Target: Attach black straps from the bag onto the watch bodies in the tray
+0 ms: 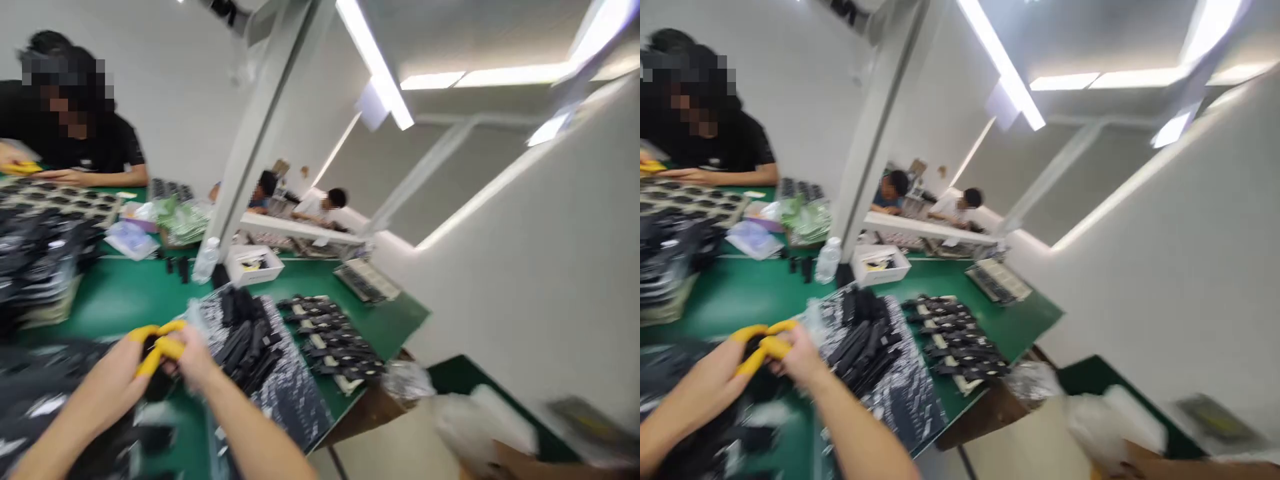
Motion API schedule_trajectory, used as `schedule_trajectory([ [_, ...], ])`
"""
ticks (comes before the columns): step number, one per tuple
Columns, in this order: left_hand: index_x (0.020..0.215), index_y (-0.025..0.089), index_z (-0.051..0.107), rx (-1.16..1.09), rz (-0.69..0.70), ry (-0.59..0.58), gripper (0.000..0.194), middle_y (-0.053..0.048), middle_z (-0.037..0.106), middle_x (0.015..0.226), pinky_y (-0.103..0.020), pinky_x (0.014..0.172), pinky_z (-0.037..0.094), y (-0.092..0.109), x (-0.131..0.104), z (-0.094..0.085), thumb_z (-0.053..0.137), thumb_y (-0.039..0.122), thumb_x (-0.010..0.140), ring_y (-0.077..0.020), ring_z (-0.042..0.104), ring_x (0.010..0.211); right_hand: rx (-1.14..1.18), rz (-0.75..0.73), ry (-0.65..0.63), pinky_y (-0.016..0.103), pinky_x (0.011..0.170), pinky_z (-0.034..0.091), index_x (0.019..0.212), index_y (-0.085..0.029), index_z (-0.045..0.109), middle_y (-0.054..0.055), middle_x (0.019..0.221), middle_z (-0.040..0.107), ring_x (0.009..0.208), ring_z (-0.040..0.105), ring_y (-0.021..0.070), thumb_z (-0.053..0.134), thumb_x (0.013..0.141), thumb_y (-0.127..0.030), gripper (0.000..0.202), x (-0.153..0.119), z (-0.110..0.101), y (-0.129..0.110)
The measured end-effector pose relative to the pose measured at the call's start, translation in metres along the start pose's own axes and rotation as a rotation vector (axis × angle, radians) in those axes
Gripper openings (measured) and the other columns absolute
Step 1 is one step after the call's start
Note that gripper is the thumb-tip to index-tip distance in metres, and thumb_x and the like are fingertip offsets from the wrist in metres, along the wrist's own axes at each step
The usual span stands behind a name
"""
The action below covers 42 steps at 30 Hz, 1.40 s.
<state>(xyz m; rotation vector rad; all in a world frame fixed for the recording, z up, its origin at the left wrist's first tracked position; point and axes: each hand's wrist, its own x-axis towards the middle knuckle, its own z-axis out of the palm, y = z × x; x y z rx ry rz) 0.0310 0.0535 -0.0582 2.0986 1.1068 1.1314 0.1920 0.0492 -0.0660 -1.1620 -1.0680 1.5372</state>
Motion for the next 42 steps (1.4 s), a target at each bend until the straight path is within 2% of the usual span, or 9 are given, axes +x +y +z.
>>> schedule_trajectory([
  [2,0.120,0.023,0.066,0.099,-0.041,-0.093,0.034,-0.008,0.077,0.115,-0.050,0.096,0.064,0.017,-0.002,-0.014,0.052,0.038,0.093,-0.0314,0.074,0.106,0.013,-0.029,0.087,0.023,0.043,0.032,0.092,-0.025,0.055,-0.007,0.060,0.053,0.045,0.041,0.0087,0.085,0.060,-0.066,0.060,-0.021,0.012,-0.022],
  [5,0.119,0.016,0.065,0.233,-0.111,-0.246,0.029,-0.016,0.075,0.119,-0.048,0.099,0.062,0.043,0.003,-0.022,0.052,0.028,0.095,-0.0316,0.073,0.111,-0.015,-0.022,0.079,0.022,0.044,0.031,0.089,-0.024,0.059,-0.006,0.057,0.048,0.045,0.039,0.0076,0.082,0.070,-0.056,0.044,-0.035,0.011,-0.041],
  [7,0.124,0.014,0.062,0.303,-0.151,-0.315,0.030,-0.018,0.073,0.126,-0.045,0.104,0.059,0.049,0.008,-0.020,0.055,0.029,0.098,-0.0306,0.071,0.118,0.118,0.000,0.009,0.021,0.041,0.026,0.092,-0.025,0.062,-0.006,0.056,0.050,0.044,0.038,0.0085,0.086,0.068,-0.050,0.042,-0.030,-0.001,-0.033],
  [12,0.136,0.017,0.057,0.433,-0.217,-0.438,0.039,-0.015,0.071,0.134,-0.038,0.105,0.057,0.046,0.006,-0.020,0.059,0.033,0.101,-0.0284,0.070,0.123,-0.017,-0.156,0.002,0.030,0.039,0.033,0.091,-0.032,0.071,0.004,0.062,0.060,0.044,0.047,0.0172,0.075,0.080,-0.057,0.028,-0.011,-0.016,0.017],
  [16,0.129,0.018,0.063,0.483,-0.280,-0.513,0.037,-0.014,0.076,0.120,-0.039,0.095,0.060,0.047,0.005,-0.027,0.061,0.039,0.099,-0.0307,0.073,0.112,-0.046,-0.140,-0.034,0.033,0.041,0.037,0.089,-0.032,0.071,0.006,0.062,0.058,0.048,0.048,0.0197,0.074,0.082,-0.057,0.026,-0.017,-0.014,0.015],
  [24,0.115,0.021,0.070,0.208,-0.197,-0.166,0.019,-0.008,0.070,0.113,-0.034,0.104,0.054,0.035,0.002,-0.019,0.065,0.026,0.098,-0.0237,0.065,0.115,0.142,0.163,-0.134,0.024,0.040,0.031,0.081,-0.021,0.058,-0.002,0.060,0.055,0.044,0.042,0.0093,0.082,0.069,-0.074,0.059,-0.036,0.003,-0.025],
  [29,0.105,0.018,0.070,-0.080,-0.184,0.054,0.017,-0.005,0.068,0.103,-0.034,0.095,0.056,0.017,0.005,-0.008,0.072,0.026,0.091,-0.0213,0.066,0.101,0.277,0.163,-0.233,0.022,0.041,0.033,0.084,-0.022,0.054,-0.005,0.064,0.050,0.045,0.039,0.0078,0.077,0.080,-0.067,0.051,-0.031,-0.003,-0.023],
  [34,0.104,0.018,0.065,-0.372,-0.284,0.087,0.022,-0.003,0.070,0.096,-0.030,0.078,0.061,0.012,0.006,-0.003,0.074,0.033,0.090,-0.0180,0.069,0.088,0.305,0.245,-0.371,0.019,0.040,0.030,0.080,-0.021,0.053,-0.008,0.060,0.037,0.043,0.028,0.0062,0.067,0.092,-0.057,0.041,-0.030,-0.008,-0.024],
  [42,0.117,0.026,0.059,-0.511,-0.408,0.436,0.045,-0.005,0.070,0.121,-0.030,0.072,0.067,0.021,0.014,-0.014,0.078,0.056,0.090,-0.0233,0.076,0.105,0.166,0.269,-0.456,0.017,0.038,0.013,0.090,-0.018,0.061,-0.010,0.057,0.031,0.043,0.014,0.0051,0.059,0.097,-0.048,0.031,-0.034,-0.016,-0.028],
])
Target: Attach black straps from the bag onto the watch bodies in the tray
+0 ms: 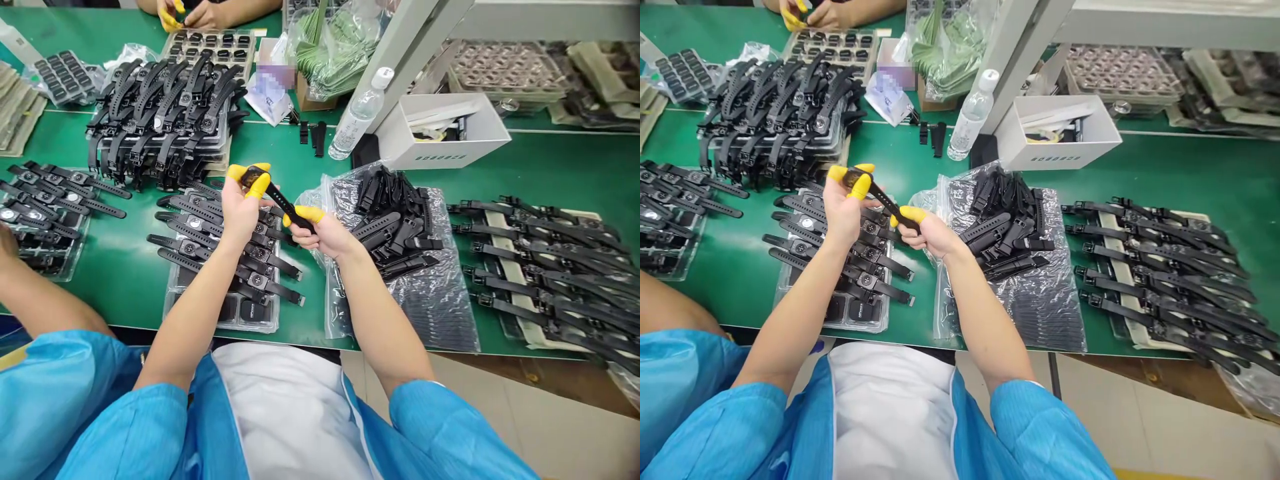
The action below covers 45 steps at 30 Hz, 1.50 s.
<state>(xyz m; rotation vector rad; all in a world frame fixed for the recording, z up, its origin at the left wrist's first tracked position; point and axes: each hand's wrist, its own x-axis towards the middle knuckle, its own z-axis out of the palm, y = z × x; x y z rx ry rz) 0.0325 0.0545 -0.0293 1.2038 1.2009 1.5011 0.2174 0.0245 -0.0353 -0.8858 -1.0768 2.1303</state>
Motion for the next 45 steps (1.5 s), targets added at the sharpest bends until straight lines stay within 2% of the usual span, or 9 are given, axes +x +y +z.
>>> schedule_trajectory([
  [5,0.120,0.032,0.053,-0.054,-0.029,0.164,0.039,-0.004,0.071,0.131,-0.029,0.067,0.067,0.013,0.008,-0.010,0.073,0.054,0.094,-0.0208,0.079,0.095,-0.105,0.011,0.033,0.017,0.037,0.011,0.087,-0.019,0.058,-0.009,0.055,0.033,0.042,0.015,0.0056,0.056,0.098,-0.043,0.026,-0.002,0.001,0.000],
  [9,0.124,0.030,0.049,-0.061,-0.020,0.264,0.040,-0.005,0.072,0.130,-0.026,0.066,0.066,0.013,0.020,-0.021,0.068,0.053,0.098,-0.0177,0.079,0.087,-0.217,-0.052,0.189,0.018,0.037,0.016,0.083,-0.020,0.055,-0.008,0.053,0.040,0.042,0.024,0.0059,0.061,0.095,-0.034,0.020,0.001,-0.001,0.001],
  [12,0.128,0.028,0.050,0.009,-0.117,0.149,0.036,-0.006,0.073,0.127,-0.025,0.065,0.065,0.003,0.019,-0.020,0.066,0.044,0.100,-0.0151,0.079,0.081,-0.213,-0.186,0.351,0.018,0.039,0.027,0.090,-0.022,0.054,-0.007,0.059,0.053,0.043,0.038,0.0073,0.072,0.089,-0.031,0.020,0.005,-0.003,0.001],
  [16,0.132,0.022,0.056,0.141,-0.227,-0.240,0.034,-0.010,0.074,0.127,-0.027,0.063,0.065,-0.013,0.001,-0.005,0.063,0.033,0.100,-0.0165,0.078,0.081,-0.074,-0.336,0.344,0.021,0.045,0.036,0.095,-0.026,0.049,-0.006,0.070,0.062,0.048,0.049,0.0094,0.078,0.085,-0.037,0.033,0.007,0.000,0.003],
  [20,0.138,0.019,0.062,0.347,-0.032,-0.459,0.042,-0.011,0.072,0.135,-0.034,0.084,0.067,-0.015,-0.012,0.001,0.055,0.017,0.097,-0.0208,0.076,0.105,-0.034,-0.337,0.244,0.020,0.041,0.030,0.094,-0.025,0.049,-0.007,0.064,0.062,0.042,0.042,0.0081,0.075,0.085,-0.046,0.035,0.006,0.007,0.005],
  [23,0.138,0.019,0.065,0.530,0.202,-0.523,0.052,-0.010,0.070,0.140,-0.041,0.112,0.056,-0.008,-0.012,-0.003,0.048,0.007,0.090,-0.0223,0.067,0.127,-0.065,-0.300,0.208,0.020,0.038,0.026,0.091,-0.023,0.051,-0.008,0.057,0.059,0.039,0.039,0.0074,0.075,0.084,-0.050,0.037,0.005,0.012,0.005],
  [26,0.140,0.018,0.064,0.633,0.328,-0.577,0.060,-0.010,0.068,0.141,-0.040,0.118,0.050,-0.004,-0.012,-0.006,0.043,0.003,0.085,-0.0219,0.063,0.133,-0.080,-0.282,0.209,0.019,0.037,0.026,0.088,-0.022,0.052,-0.008,0.056,0.058,0.039,0.039,0.0068,0.078,0.082,-0.050,0.038,0.004,0.015,0.003],
  [35,0.139,0.016,0.064,0.730,0.386,-0.622,0.064,-0.012,0.065,0.140,-0.037,0.117,0.049,-0.004,-0.013,-0.010,0.041,0.000,0.081,-0.0223,0.061,0.133,-0.064,-0.214,0.099,0.020,0.036,0.028,0.085,-0.020,0.057,-0.006,0.051,0.056,0.037,0.040,0.0078,0.077,0.083,-0.045,0.032,0.002,0.010,0.004],
  [45,0.139,0.016,0.061,0.738,0.362,-0.570,0.056,-0.014,0.065,0.136,-0.040,0.116,0.050,-0.004,-0.016,-0.007,0.040,0.003,0.089,-0.0242,0.062,0.130,0.164,-0.232,0.175,0.019,0.036,0.022,0.083,-0.022,0.052,-0.008,0.050,0.049,0.037,0.034,0.0069,0.078,0.080,-0.040,0.032,0.007,0.016,0.005],
])
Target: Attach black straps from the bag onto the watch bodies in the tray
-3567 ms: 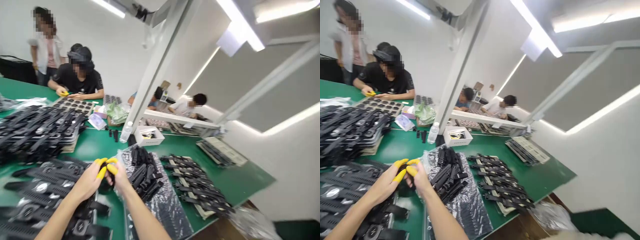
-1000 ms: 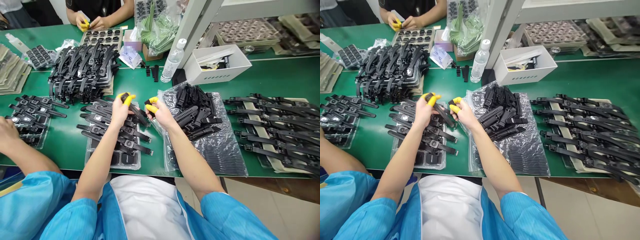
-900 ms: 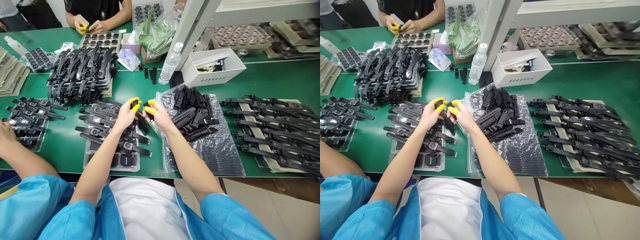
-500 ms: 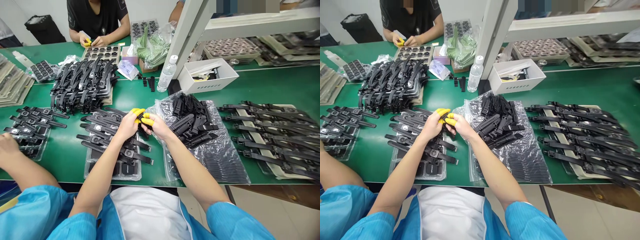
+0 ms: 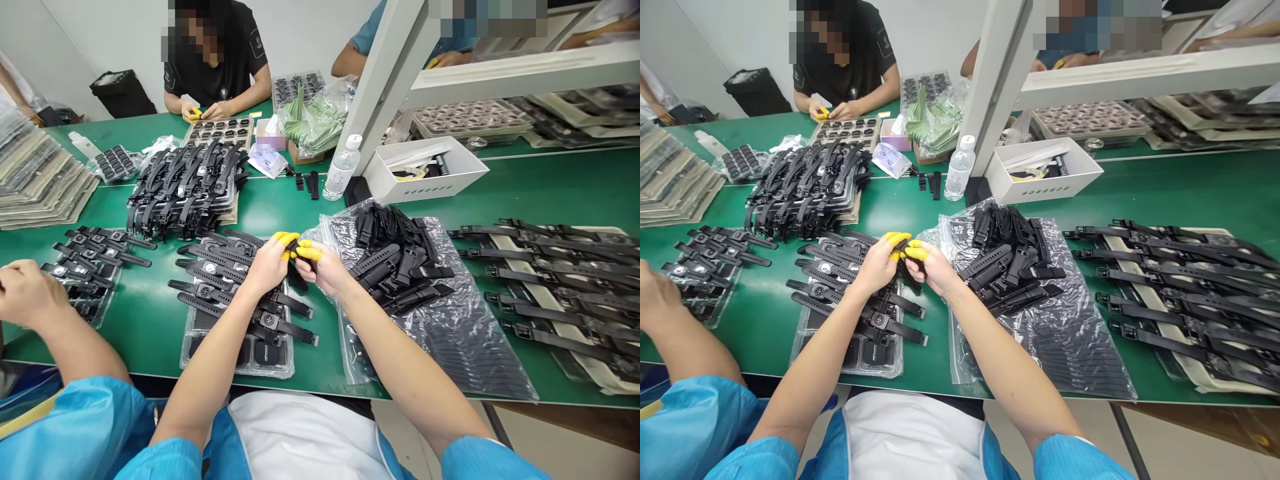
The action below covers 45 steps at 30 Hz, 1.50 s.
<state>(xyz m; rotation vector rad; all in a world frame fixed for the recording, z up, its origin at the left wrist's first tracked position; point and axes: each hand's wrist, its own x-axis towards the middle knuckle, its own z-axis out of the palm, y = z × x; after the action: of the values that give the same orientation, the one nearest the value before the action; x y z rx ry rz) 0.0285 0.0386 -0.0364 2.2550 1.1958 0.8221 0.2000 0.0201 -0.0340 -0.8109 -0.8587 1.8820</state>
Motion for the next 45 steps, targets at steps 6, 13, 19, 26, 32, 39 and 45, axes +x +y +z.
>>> schedule_trajectory([
  [6,0.147,0.016,0.056,-0.094,0.006,-0.042,0.050,-0.014,0.059,0.138,-0.038,0.118,0.048,0.003,-0.001,-0.004,0.041,0.015,0.099,-0.0223,0.061,0.129,0.081,0.011,0.026,0.018,0.036,0.022,0.081,-0.022,0.050,-0.009,0.050,0.047,0.038,0.033,0.0060,0.082,0.076,-0.040,0.037,0.001,-0.001,0.002],
  [13,0.142,0.019,0.059,0.063,0.028,-0.087,0.045,-0.012,0.060,0.130,-0.037,0.113,0.052,0.003,-0.002,-0.007,0.044,0.019,0.100,-0.0234,0.062,0.123,0.018,0.046,0.073,0.018,0.036,0.019,0.078,-0.023,0.048,-0.009,0.049,0.043,0.038,0.027,0.0057,0.079,0.078,-0.040,0.036,0.003,-0.003,0.003],
  [19,0.139,0.017,0.060,0.124,0.026,-0.138,0.043,-0.012,0.062,0.124,-0.041,0.111,0.053,0.004,-0.002,-0.008,0.043,0.019,0.100,-0.0248,0.063,0.119,-0.035,0.073,0.081,0.018,0.036,0.018,0.077,-0.023,0.047,-0.010,0.049,0.041,0.038,0.026,0.0054,0.078,0.078,-0.040,0.035,0.003,-0.005,0.005],
  [26,0.144,0.018,0.056,-0.116,0.031,-0.060,0.044,-0.013,0.064,0.137,-0.040,0.117,0.050,0.004,-0.001,-0.005,0.047,0.023,0.101,-0.0234,0.061,0.131,-0.123,-0.085,0.097,0.022,0.040,0.026,0.080,-0.023,0.051,-0.008,0.051,0.046,0.041,0.033,0.0077,0.081,0.078,-0.053,0.043,0.001,-0.003,0.004],
  [32,0.146,0.018,0.054,-0.106,-0.055,0.136,0.050,-0.015,0.067,0.139,-0.045,0.115,0.051,-0.007,-0.001,0.006,0.045,0.011,0.097,-0.0246,0.064,0.131,-0.449,-0.263,0.199,0.026,0.044,0.031,0.086,-0.024,0.057,-0.006,0.055,0.052,0.046,0.041,0.0118,0.080,0.082,-0.055,0.038,0.003,-0.001,0.008],
  [39,0.141,0.017,0.059,-0.208,-0.177,0.309,0.042,-0.015,0.070,0.137,-0.045,0.116,0.051,-0.016,0.003,-0.002,0.056,0.023,0.099,-0.0261,0.067,0.129,-0.580,-0.335,0.251,0.026,0.047,0.035,0.088,-0.023,0.061,-0.005,0.061,0.053,0.052,0.045,0.0130,0.074,0.084,-0.056,0.035,0.010,-0.014,0.014],
  [45,0.143,0.016,0.057,-0.361,-0.148,0.178,0.048,-0.016,0.067,0.141,-0.040,0.111,0.054,-0.011,0.006,0.001,0.064,0.031,0.098,-0.0258,0.067,0.128,-0.533,-0.383,0.366,0.027,0.044,0.034,0.087,-0.022,0.065,-0.005,0.057,0.053,0.045,0.044,0.0120,0.069,0.086,-0.064,0.042,0.014,-0.025,0.013],
])
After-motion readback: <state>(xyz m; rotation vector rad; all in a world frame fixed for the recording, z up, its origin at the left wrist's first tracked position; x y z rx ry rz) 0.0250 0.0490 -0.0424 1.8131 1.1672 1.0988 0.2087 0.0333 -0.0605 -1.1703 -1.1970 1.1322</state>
